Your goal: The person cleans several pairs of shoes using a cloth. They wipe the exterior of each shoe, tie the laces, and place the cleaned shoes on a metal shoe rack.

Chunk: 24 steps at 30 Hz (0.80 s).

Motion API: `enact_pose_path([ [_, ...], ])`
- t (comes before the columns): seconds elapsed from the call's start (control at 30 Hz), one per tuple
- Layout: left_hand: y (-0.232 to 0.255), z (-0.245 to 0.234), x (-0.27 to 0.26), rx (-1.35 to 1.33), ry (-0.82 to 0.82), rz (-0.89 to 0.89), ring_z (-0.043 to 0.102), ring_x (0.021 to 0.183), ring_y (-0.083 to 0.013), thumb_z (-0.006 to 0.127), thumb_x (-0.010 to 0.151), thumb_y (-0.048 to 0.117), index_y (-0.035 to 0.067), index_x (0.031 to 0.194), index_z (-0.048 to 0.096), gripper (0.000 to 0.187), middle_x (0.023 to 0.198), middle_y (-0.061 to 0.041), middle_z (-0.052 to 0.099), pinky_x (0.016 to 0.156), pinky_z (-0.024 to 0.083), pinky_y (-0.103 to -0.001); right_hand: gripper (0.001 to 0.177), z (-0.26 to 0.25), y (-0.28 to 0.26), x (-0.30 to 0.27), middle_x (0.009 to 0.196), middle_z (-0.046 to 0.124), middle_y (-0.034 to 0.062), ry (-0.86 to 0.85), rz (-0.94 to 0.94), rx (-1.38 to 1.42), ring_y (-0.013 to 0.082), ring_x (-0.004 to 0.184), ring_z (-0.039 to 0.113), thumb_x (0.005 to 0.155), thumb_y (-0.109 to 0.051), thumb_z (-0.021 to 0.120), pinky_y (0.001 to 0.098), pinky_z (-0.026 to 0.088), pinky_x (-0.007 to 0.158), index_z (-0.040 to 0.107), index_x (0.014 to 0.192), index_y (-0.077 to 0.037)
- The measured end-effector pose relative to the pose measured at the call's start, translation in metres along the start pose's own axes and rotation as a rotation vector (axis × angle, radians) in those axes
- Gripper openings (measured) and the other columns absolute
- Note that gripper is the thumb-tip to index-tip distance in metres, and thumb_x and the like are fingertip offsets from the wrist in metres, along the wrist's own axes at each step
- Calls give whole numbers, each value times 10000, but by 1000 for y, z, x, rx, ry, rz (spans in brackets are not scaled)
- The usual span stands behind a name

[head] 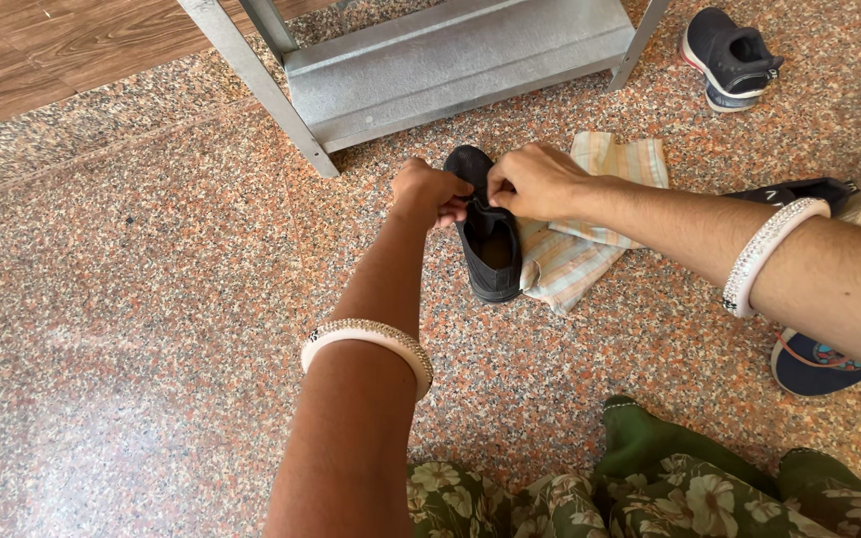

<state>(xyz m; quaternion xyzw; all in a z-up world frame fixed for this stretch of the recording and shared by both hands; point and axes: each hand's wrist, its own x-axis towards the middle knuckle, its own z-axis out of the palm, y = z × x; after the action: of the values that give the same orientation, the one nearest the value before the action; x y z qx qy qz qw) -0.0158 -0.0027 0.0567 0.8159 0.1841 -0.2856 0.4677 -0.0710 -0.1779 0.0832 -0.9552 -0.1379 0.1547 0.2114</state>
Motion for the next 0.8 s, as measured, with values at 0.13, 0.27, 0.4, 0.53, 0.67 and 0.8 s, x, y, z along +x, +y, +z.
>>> enact_pose_path([
  [0.13, -9, 14, 19, -100, -58, 48, 690, 495, -172, 787, 855, 75, -50, 802, 731, 147, 678, -129, 732, 384, 535, -286, 97, 13, 7, 8, 982, 746, 161, 193, -183, 96, 306, 961, 713, 896, -47, 687, 451, 535, 871, 761, 958, -39],
  [0.27, -14, 28, 34, -57, -105, 45, 679, 510, -167, 770, 875, 69, -46, 824, 717, 137, 682, -114, 722, 416, 537, -281, 74, 20, 16, 17, 981, 717, 185, 355, -287, 189, 331, 938, 708, 876, 4, 684, 453, 539, 822, 718, 941, -2],
  [0.4, -20, 21, 38, -172, -217, 95, 682, 529, -185, 765, 847, 9, -37, 816, 719, 72, 680, -126, 705, 435, 547, -300, 86, 25, 23, 29, 928, 761, 120, 262, -156, 280, 244, 884, 744, 915, -45, 691, 397, 574, 808, 736, 988, -33],
  [0.53, -23, 18, 34, 94, -165, 166, 694, 569, -141, 847, 805, 72, 19, 789, 757, 106, 718, -97, 747, 519, 565, -281, 102, 36, 32, 43, 883, 783, 81, 154, -26, 427, 160, 770, 739, 925, -52, 689, 338, 596, 730, 755, 999, -31],
  [0.67, -28, 25, 20, 327, 223, 559, 745, 712, -215, 839, 740, 112, 68, 790, 783, 87, 778, -115, 768, 691, 604, -329, 115, 45, 40, 59, 850, 785, 79, 64, 87, 630, 117, 684, 727, 912, -25, 688, 287, 605, 657, 758, 1001, -7],
  [0.8, -25, 24, 7, 302, 348, 646, 742, 846, -323, 854, 675, 111, 96, 853, 799, 186, 857, -164, 741, 789, 589, -413, 125, 52, 52, 64, 859, 787, 91, -32, 261, 697, 123, 689, 720, 974, -68, 644, 293, 551, 628, 756, 1020, -37],
])
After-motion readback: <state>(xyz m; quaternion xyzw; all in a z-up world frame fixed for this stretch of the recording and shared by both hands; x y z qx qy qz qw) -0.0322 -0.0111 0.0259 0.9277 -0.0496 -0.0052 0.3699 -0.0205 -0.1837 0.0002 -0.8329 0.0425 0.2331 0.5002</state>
